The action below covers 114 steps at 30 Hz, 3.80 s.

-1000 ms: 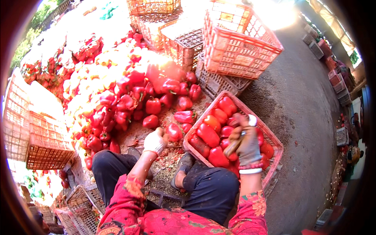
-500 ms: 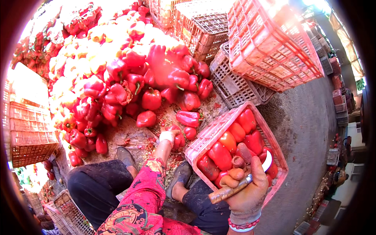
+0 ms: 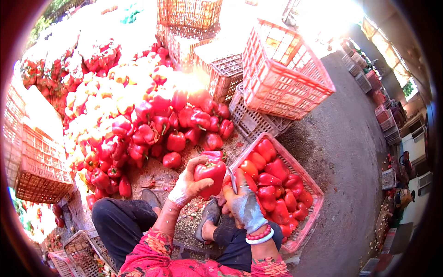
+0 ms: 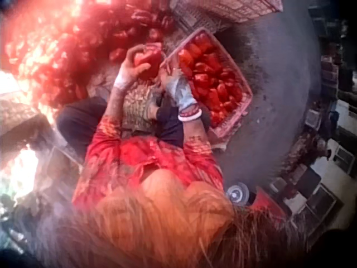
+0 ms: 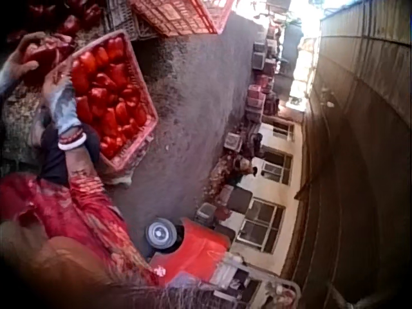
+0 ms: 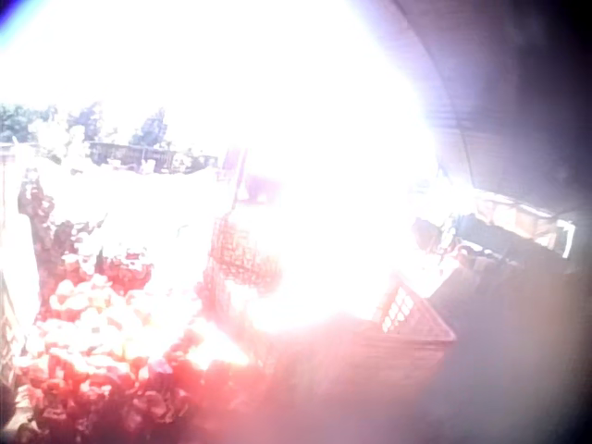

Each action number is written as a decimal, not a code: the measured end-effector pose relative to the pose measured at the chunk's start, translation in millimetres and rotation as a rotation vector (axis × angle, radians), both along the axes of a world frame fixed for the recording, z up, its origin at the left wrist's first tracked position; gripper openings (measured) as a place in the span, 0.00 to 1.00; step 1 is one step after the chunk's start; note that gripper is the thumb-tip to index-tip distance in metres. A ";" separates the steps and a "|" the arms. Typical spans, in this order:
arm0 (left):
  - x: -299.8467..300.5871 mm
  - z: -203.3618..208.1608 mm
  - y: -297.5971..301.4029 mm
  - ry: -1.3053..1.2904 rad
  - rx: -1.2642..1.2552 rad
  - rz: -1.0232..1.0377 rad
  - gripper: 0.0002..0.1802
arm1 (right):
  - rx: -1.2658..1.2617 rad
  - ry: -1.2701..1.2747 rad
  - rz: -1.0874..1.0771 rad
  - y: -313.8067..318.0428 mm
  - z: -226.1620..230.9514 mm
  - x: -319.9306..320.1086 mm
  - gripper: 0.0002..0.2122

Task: The person de-cores red bell peppers using a small curved knife, placing the processed peppers into a crate and the discarded cores onto the ground.

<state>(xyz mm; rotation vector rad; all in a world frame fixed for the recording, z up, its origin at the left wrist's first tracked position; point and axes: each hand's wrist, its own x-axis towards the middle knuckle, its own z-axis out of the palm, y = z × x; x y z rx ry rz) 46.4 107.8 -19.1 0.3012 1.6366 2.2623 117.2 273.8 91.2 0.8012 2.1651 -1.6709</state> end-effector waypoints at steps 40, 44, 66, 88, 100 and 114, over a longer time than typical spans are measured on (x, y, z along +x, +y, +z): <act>-50.2 75.5 -94.4 -0.023 -0.131 -0.201 0.25 | 0.150 1.057 0.651 -33.5 -73.7 -57.3 0.14; -49.5 64.2 -96.4 -0.126 -0.042 -0.211 0.29 | -0.130 0.865 0.591 -33.6 -94.4 -53.5 0.16; -41.5 63.2 -114.4 0.571 -0.818 -0.065 0.30 | -0.599 0.122 0.266 -44.2 -52.3 -64.6 0.24; -38.7 51.4 -73.6 0.415 -0.517 0.170 0.21 | -0.646 0.153 0.130 -31.0 4.6 -40.3 0.20; -61.1 76.2 -63.1 -0.280 0.022 0.277 0.16 | -0.241 0.330 0.052 79.6 42.7 4.8 0.15; -46.7 33.7 -52.3 -0.263 -0.347 0.113 0.12 | 0.840 0.356 0.162 269.4 -173.1 61.3 0.36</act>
